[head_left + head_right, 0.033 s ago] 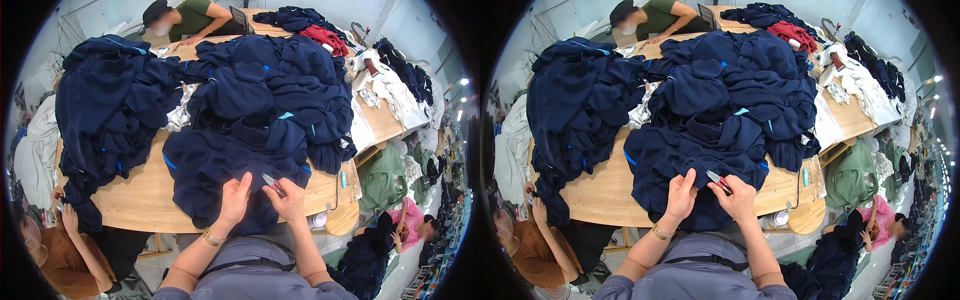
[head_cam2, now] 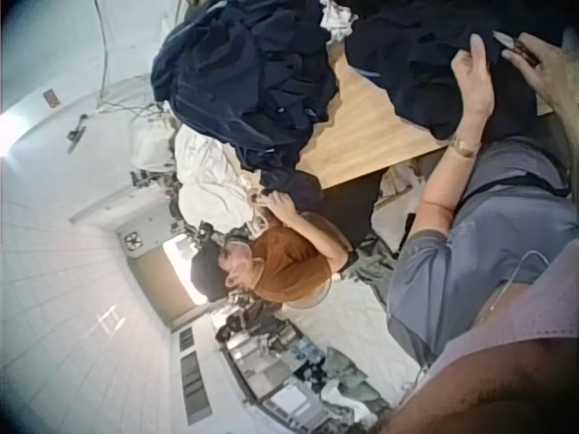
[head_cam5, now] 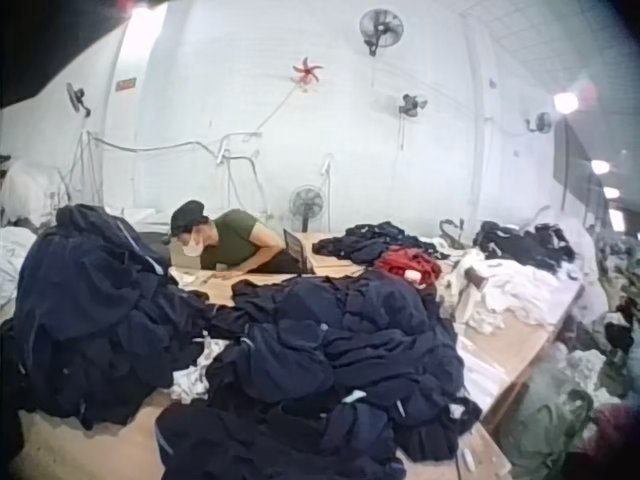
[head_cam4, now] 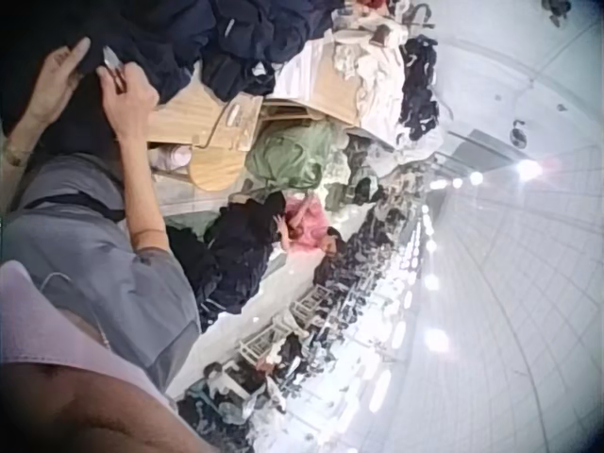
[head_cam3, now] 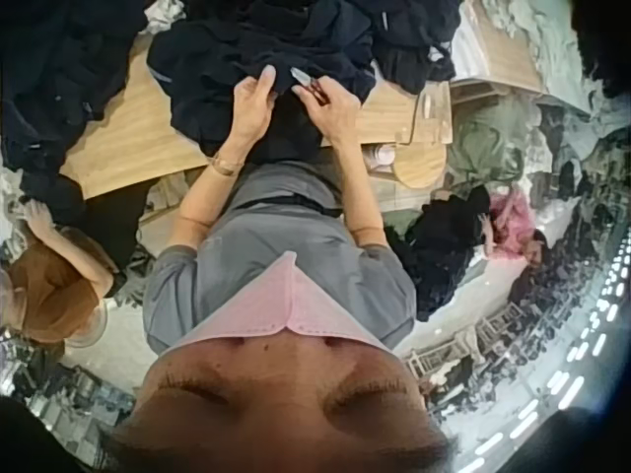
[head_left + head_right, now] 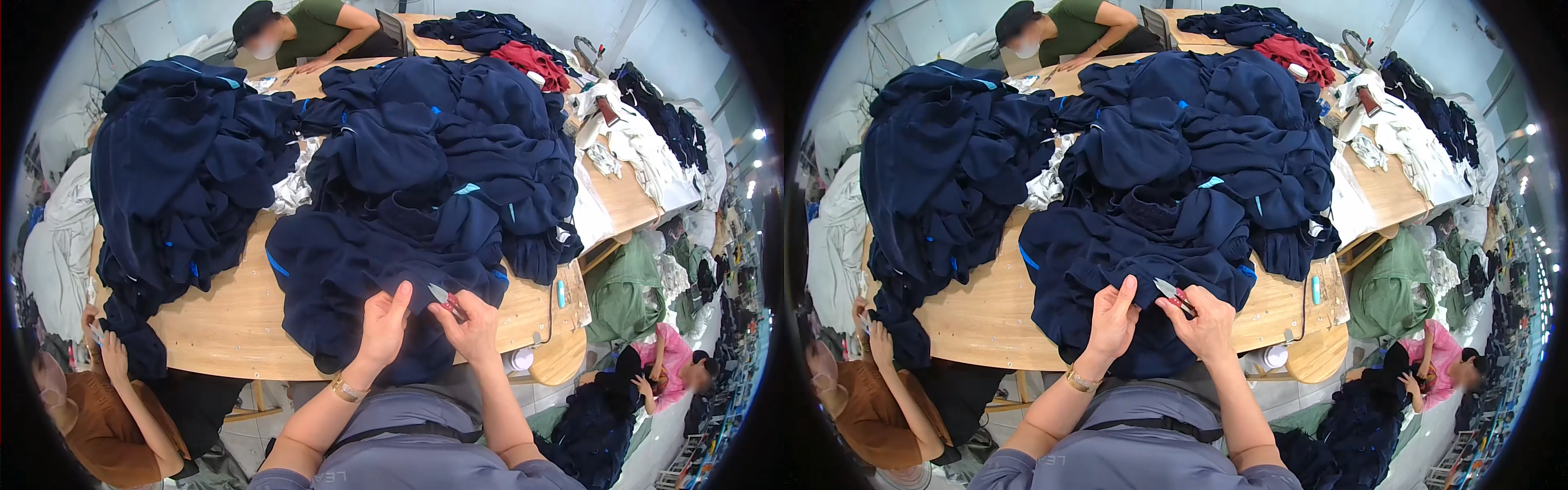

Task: The person picks up clothing garments from a pile on the table, turns them over, and trims loose threads using small scissors.

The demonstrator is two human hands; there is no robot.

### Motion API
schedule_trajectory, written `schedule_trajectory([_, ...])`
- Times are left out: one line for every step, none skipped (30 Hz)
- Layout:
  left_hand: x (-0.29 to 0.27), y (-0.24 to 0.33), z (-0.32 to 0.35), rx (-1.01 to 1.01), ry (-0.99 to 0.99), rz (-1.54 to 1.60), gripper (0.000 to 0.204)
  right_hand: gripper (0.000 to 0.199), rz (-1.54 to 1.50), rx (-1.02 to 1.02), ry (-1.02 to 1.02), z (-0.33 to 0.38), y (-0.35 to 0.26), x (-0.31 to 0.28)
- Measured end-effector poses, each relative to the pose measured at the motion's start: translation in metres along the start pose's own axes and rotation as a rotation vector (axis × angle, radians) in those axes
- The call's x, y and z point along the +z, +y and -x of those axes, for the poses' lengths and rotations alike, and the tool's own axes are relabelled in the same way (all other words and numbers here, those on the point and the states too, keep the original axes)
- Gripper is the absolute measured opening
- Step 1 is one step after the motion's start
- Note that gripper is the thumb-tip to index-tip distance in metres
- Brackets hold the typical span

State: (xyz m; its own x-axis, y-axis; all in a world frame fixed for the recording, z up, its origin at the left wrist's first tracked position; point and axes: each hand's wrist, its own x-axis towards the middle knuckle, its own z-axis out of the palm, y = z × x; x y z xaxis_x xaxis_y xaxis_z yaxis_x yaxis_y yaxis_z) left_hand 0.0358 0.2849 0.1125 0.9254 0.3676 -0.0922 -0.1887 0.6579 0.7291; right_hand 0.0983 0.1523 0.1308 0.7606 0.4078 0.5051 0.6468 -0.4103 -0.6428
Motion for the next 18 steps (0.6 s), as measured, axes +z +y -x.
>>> schedule_trajectory([0.000,0.001,0.000,0.014,-0.014,-0.028,0.022,0.038,0.000,0.000,-0.001,-0.001,0.000,0.000])
schedule_trajectory([0.001,0.001,0.001,0.029,-0.028,-0.057,0.022,0.039,0.011,-0.001,-0.003,-0.001,-0.001,-0.001])
schedule_trajectory([0.003,0.002,0.001,0.028,-0.027,-0.056,0.022,0.039,0.022,-0.002,-0.005,-0.002,-0.001,-0.001])
schedule_trajectory([0.007,0.003,0.002,0.046,-0.005,-0.066,0.022,0.039,0.023,-0.001,-0.007,-0.002,-0.001,-0.001])
schedule_trajectory([0.010,0.003,0.002,0.065,0.017,-0.077,0.022,0.039,0.024,0.008,-0.020,-0.003,-0.001,-0.001])
schedule_trajectory([0.011,0.004,0.002,0.064,0.019,-0.077,0.022,0.039,0.025,0.017,-0.033,-0.003,-0.001,-0.001])
schedule_trajectory([0.012,0.005,0.002,0.066,0.024,-0.088,0.022,0.039,0.024,0.018,-0.035,-0.003,0.000,-0.002])
schedule_trajectory([0.012,0.005,0.002,0.068,0.030,-0.100,0.022,0.038,0.045,-0.012,-0.032,-0.003,0.002,-0.001])
schedule_trajectory([0.008,0.003,0.002,0.067,0.030,-0.099,0.022,0.038,0.068,-0.042,-0.027,-0.003,0.004,-0.002])
schedule_trajectory([-0.002,-0.001,0.001,0.026,-0.001,-0.076,0.026,0.038,0.068,-0.041,-0.028,-0.001,0.007,-0.001])
schedule_trajectory([-0.007,-0.002,0.001,-0.016,-0.033,-0.054,0.031,0.035,-0.189,0.145,0.002,0.001,0.011,0.001])
schedule_trajectory([-0.007,0.001,0.000,-0.019,-0.033,-0.053,0.031,0.032,-0.445,0.332,0.034,0.004,0.015,0.003])
schedule_trajectory([-0.004,0.006,-0.002,-0.083,-0.059,0.054,0.034,0.026,-0.674,0.510,0.056,0.006,0.017,0.003])
schedule_trajectory([-0.002,0.010,-0.003,-0.146,-0.085,0.162,0.036,0.019,-0.804,0.578,0.040,0.007,0.018,-0.002])
schedule_trajectory([-0.004,0.010,-0.005,-0.144,-0.109,0.191,0.034,0.017,-0.841,0.582,0.076,0.007,0.015,-0.001])
schedule_trajectory([-0.005,0.012,-0.006,-0.149,-0.110,0.190,0.034,0.015,-0.877,0.587,0.114,0.006,0.012,0.002])
schedule_trajectory([-0.004,0.015,-0.007,-0.197,-0.085,0.184,0.028,0.015,-0.877,0.503,0.127,0.006,0.014,0.007])
schedule_trajectory([-0.005,0.019,-0.006,-0.243,-0.057,0.178,0.022,0.016,-0.876,0.419,0.139,0.006,0.015,0.012])
